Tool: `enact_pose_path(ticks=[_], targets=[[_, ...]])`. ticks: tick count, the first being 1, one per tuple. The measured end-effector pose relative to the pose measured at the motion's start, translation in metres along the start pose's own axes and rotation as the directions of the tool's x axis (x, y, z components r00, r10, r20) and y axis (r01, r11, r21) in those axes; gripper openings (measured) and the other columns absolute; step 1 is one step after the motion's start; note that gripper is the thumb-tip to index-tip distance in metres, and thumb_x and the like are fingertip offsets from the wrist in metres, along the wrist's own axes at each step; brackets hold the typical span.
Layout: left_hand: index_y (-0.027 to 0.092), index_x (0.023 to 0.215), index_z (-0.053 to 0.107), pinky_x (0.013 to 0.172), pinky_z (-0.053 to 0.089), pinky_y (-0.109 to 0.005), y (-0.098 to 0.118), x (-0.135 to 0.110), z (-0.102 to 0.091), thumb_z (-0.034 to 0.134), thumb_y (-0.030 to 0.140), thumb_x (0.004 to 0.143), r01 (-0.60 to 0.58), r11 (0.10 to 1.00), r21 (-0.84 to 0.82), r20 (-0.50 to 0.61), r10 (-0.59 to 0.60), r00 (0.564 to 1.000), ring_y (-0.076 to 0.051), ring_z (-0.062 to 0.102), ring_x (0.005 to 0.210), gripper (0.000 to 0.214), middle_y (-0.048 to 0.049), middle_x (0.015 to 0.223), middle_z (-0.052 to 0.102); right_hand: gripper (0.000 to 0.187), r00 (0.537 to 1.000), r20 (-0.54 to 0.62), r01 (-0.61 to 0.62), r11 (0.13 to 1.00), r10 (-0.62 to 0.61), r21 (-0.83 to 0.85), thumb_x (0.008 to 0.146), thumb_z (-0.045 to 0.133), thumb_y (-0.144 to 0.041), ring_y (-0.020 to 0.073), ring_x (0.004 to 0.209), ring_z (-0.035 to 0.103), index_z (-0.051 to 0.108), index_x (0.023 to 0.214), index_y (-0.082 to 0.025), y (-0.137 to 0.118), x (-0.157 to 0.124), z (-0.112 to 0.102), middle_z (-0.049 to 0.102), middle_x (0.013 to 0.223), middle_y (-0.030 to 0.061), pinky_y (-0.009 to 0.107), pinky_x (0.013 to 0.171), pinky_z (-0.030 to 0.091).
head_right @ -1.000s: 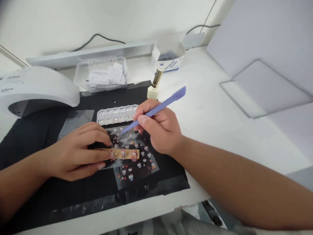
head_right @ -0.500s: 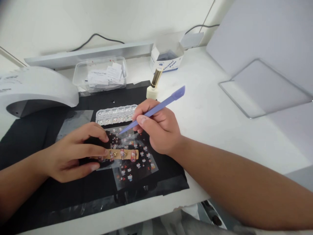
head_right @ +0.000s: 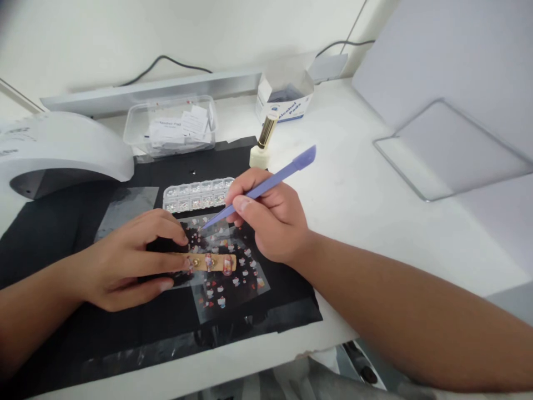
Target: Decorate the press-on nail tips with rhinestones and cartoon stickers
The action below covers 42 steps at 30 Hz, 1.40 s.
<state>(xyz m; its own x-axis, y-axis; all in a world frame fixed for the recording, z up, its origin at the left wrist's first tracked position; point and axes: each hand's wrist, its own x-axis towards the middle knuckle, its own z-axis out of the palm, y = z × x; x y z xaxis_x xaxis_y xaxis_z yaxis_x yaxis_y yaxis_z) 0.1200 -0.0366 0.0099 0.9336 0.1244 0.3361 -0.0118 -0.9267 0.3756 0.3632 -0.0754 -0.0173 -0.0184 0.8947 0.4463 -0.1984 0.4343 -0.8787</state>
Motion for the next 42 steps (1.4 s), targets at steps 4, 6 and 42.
enact_pose_path(ticks=[4,6,42], targets=[[0.018,0.109,0.062,0.082,0.049,-0.045,0.0005,0.0003,-0.0002,0.056,0.021,0.085,0.002,1.0,0.001,0.003,-0.002,1.0,-0.023,0.054,0.093,0.025,-0.0117,0.104,0.056,0.008,1.0,-0.003,0.001,1.0,-0.001,-0.014,0.087,0.061,-0.026,0.0117,0.057,0.058,0.064,0.082,-0.021,0.0001,0.0001,-0.0002,0.059,0.072,-0.0009,0.028,0.049,0.046],[0.017,0.109,0.062,0.083,0.049,-0.045,0.0008,0.0002,-0.0004,0.057,0.02,0.084,0.001,1.0,-0.012,0.008,-0.001,1.0,-0.024,0.053,0.094,0.025,-0.0119,0.105,0.055,0.009,1.0,-0.008,-0.012,1.0,0.012,-0.027,0.087,0.061,-0.028,0.0118,0.057,0.057,0.064,0.081,-0.021,0.0004,0.0,-0.0003,0.059,0.072,-0.0007,0.028,0.049,0.046],[0.017,0.111,0.061,0.085,0.048,-0.045,0.0002,-0.0022,0.0002,0.06,0.016,0.081,0.009,0.997,-0.078,0.013,-0.008,1.0,-0.023,0.054,0.096,0.03,-0.0116,0.109,0.054,0.011,1.0,0.001,0.008,1.0,-0.008,-0.004,0.088,0.062,-0.029,0.0107,0.054,0.056,0.064,0.081,-0.021,-0.0001,0.001,0.0004,0.058,0.066,-0.0027,0.027,0.049,0.044]])
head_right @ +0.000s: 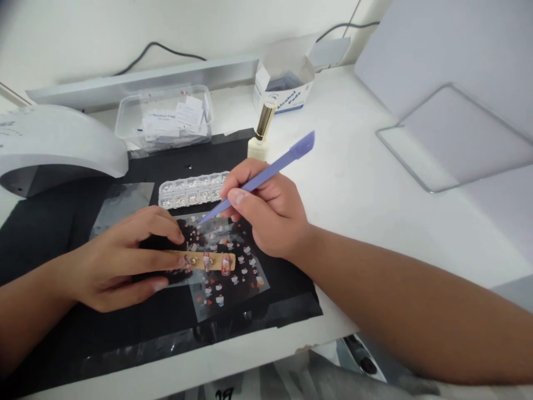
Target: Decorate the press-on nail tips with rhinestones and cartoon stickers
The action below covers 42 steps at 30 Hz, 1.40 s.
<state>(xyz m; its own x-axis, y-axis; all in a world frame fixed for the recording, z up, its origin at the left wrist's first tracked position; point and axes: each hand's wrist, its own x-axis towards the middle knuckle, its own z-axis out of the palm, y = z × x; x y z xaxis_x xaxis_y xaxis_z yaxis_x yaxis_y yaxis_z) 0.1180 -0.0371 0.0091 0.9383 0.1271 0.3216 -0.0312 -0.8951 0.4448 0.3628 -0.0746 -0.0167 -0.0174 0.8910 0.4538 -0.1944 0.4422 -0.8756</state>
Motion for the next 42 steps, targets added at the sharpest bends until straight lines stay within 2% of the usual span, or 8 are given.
enact_pose_path(ticks=[11,17,20,29,35,42], targets=[[0.016,0.111,0.062,0.083,0.049,-0.047,0.0006,0.0015,-0.0002,0.059,0.016,0.082,0.0,1.0,-0.002,0.013,0.0,1.0,-0.024,0.053,0.096,0.03,-0.0126,0.108,0.053,0.008,1.0,0.01,0.003,1.0,-0.003,0.02,0.089,0.06,-0.026,0.01,0.056,0.057,0.064,0.084,-0.022,0.002,-0.0012,-0.001,0.06,0.07,-0.0031,0.026,0.05,0.044],[0.017,0.11,0.062,0.083,0.049,-0.047,0.0009,0.0019,-0.0005,0.058,0.018,0.082,-0.005,1.0,0.024,0.025,0.004,1.0,-0.024,0.053,0.096,0.028,-0.0125,0.108,0.054,0.02,0.999,-0.003,-0.044,0.998,0.043,-0.054,0.089,0.061,-0.042,0.0118,0.054,0.054,0.062,0.081,-0.024,0.0012,-0.0013,-0.0013,0.058,0.067,-0.002,0.029,0.049,0.043],[0.017,0.11,0.062,0.082,0.049,-0.046,0.001,0.0022,-0.0004,0.059,0.016,0.082,-0.006,1.0,0.024,0.033,0.005,0.999,-0.024,0.053,0.096,0.028,-0.0124,0.108,0.054,0.021,0.999,-0.001,-0.047,0.997,0.047,-0.054,0.089,0.062,-0.045,0.0118,0.054,0.054,0.061,0.082,-0.024,0.0011,-0.0013,-0.0011,0.057,0.068,-0.0018,0.029,0.048,0.043],[0.018,0.108,0.062,0.081,0.05,-0.045,0.0015,0.0028,-0.0007,0.059,0.017,0.082,-0.009,0.999,0.034,0.023,0.008,1.0,-0.024,0.054,0.094,0.027,-0.0124,0.106,0.056,0.012,1.0,0.014,0.006,1.0,-0.006,-0.007,0.09,0.061,-0.033,0.0115,0.055,0.055,0.064,0.083,-0.024,0.0025,-0.0007,-0.001,0.058,0.068,-0.0023,0.028,0.049,0.043],[0.018,0.112,0.061,0.085,0.05,-0.044,0.0009,-0.0002,-0.0008,0.06,0.017,0.081,0.004,1.0,-0.013,-0.004,-0.004,1.0,-0.023,0.054,0.096,0.03,-0.0118,0.108,0.054,0.019,0.999,-0.018,-0.043,0.997,0.042,-0.056,0.088,0.062,-0.041,0.0113,0.054,0.055,0.062,0.08,-0.024,0.0004,-0.0008,-0.0004,0.057,0.067,-0.0023,0.028,0.048,0.044],[0.017,0.113,0.061,0.087,0.048,-0.043,0.0006,-0.0003,-0.0008,0.059,0.016,0.081,0.016,0.999,-0.03,0.002,-0.016,1.0,-0.022,0.054,0.097,0.032,-0.0115,0.109,0.053,0.015,1.0,-0.003,-0.012,1.0,0.012,-0.021,0.089,0.062,-0.035,0.0105,0.054,0.055,0.062,0.08,-0.023,0.0004,-0.0003,0.0,0.057,0.067,-0.0029,0.027,0.049,0.044]])
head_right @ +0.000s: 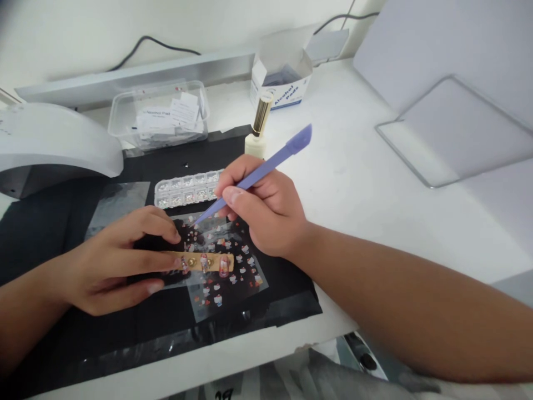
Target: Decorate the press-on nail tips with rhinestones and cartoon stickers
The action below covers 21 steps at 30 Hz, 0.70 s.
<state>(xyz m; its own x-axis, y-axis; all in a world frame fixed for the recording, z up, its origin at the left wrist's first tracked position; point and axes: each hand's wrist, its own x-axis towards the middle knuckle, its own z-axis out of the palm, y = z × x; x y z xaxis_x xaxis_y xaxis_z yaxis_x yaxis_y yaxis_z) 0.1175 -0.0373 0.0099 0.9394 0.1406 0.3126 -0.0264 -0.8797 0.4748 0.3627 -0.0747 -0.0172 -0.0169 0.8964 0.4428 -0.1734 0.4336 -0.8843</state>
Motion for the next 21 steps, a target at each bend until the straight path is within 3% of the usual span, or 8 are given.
enact_pose_path(ticks=[5,13,21], targets=[[0.017,0.112,0.062,0.083,0.049,-0.045,0.0005,0.0017,-0.0005,0.059,0.018,0.083,-0.016,0.999,0.039,0.033,0.015,0.999,-0.024,0.054,0.096,0.029,-0.0123,0.109,0.054,0.01,1.0,0.002,0.016,0.999,-0.016,0.029,0.089,0.061,-0.028,0.0105,0.056,0.057,0.063,0.082,-0.022,0.0012,-0.0007,-0.0003,0.057,0.069,-0.0032,0.027,0.05,0.045],[0.019,0.111,0.062,0.08,0.048,-0.046,-0.0004,0.0031,0.0001,0.059,0.02,0.083,-0.025,0.997,0.075,0.039,0.022,0.999,-0.025,0.053,0.093,0.028,-0.0124,0.106,0.056,0.017,0.999,-0.017,-0.03,0.999,0.029,-0.03,0.088,0.062,-0.038,0.0112,0.054,0.055,0.062,0.08,-0.023,-0.0005,-0.0006,0.0003,0.058,0.069,-0.0019,0.028,0.049,0.045],[0.018,0.112,0.063,0.081,0.047,-0.046,0.0011,0.0038,-0.0001,0.06,0.018,0.084,-0.019,0.995,0.096,0.066,0.013,0.998,-0.025,0.052,0.094,0.029,-0.0124,0.108,0.056,0.013,1.0,0.005,0.002,1.0,-0.002,0.0,0.089,0.061,-0.034,0.0108,0.054,0.055,0.063,0.081,-0.023,0.0007,-0.0003,-0.0003,0.059,0.07,-0.0022,0.028,0.05,0.045]])
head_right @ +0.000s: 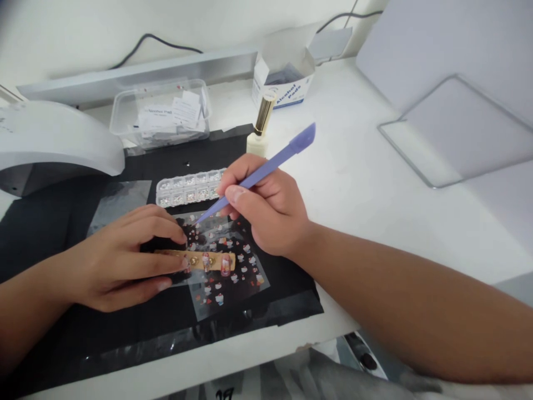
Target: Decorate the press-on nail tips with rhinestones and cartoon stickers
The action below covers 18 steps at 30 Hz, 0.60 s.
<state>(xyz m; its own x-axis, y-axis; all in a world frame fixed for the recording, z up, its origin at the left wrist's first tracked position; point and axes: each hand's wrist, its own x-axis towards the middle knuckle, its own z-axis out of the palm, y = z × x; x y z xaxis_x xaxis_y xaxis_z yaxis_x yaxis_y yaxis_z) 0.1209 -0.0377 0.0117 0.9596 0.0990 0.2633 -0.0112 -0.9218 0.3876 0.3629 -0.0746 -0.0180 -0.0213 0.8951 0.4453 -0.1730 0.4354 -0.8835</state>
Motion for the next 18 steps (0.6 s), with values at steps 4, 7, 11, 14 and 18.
enact_pose_path(ticks=[4,7,11,14,18], targets=[[0.017,0.111,0.063,0.081,0.046,-0.045,0.0005,-0.0001,-0.0008,0.059,0.018,0.084,0.005,1.0,0.015,0.014,-0.005,1.0,-0.025,0.053,0.094,0.028,-0.0125,0.107,0.056,0.014,1.0,-0.013,-0.015,1.0,0.015,-0.013,0.088,0.062,-0.035,0.011,0.054,0.055,0.062,0.08,-0.024,-0.001,0.0,0.0006,0.058,0.069,-0.0019,0.028,0.05,0.045],[0.018,0.112,0.062,0.08,0.045,-0.044,0.0006,-0.0006,-0.0013,0.06,0.019,0.084,0.004,1.0,0.015,0.024,-0.004,1.0,-0.024,0.053,0.093,0.029,-0.0122,0.107,0.056,0.015,1.0,-0.018,-0.011,1.0,0.01,-0.017,0.088,0.063,-0.036,0.0113,0.054,0.055,0.063,0.08,-0.024,-0.0014,0.0002,0.0012,0.058,0.069,-0.0017,0.028,0.049,0.045],[0.019,0.113,0.061,0.08,0.045,-0.044,0.001,-0.0009,-0.0017,0.059,0.019,0.084,0.015,1.0,0.022,0.041,-0.016,0.999,-0.024,0.052,0.094,0.028,-0.0117,0.107,0.056,0.016,1.0,-0.004,0.014,1.0,-0.014,-0.015,0.088,0.062,-0.036,0.0109,0.054,0.055,0.062,0.08,-0.022,0.0,0.001,0.0011,0.059,0.068,-0.0021,0.027,0.049,0.045],[0.019,0.113,0.061,0.08,0.045,-0.043,0.0013,-0.0007,-0.0019,0.059,0.019,0.084,0.016,1.0,0.025,0.036,-0.017,0.999,-0.024,0.053,0.094,0.029,-0.0117,0.108,0.056,0.014,0.999,0.014,0.038,0.999,-0.038,0.001,0.089,0.061,-0.034,0.0109,0.054,0.055,0.062,0.081,-0.022,0.0012,0.0013,0.0002,0.058,0.067,-0.0024,0.027,0.049,0.045],[0.019,0.111,0.062,0.081,0.046,-0.043,0.0014,0.0007,-0.0023,0.059,0.018,0.083,0.016,1.0,0.026,0.031,-0.017,0.999,-0.025,0.054,0.094,0.028,-0.0114,0.108,0.056,0.016,1.0,0.009,0.017,1.0,-0.016,-0.024,0.089,0.062,-0.037,0.0115,0.054,0.055,0.062,0.081,-0.024,0.001,0.0011,-0.0005,0.058,0.066,-0.0024,0.028,0.048,0.045]])
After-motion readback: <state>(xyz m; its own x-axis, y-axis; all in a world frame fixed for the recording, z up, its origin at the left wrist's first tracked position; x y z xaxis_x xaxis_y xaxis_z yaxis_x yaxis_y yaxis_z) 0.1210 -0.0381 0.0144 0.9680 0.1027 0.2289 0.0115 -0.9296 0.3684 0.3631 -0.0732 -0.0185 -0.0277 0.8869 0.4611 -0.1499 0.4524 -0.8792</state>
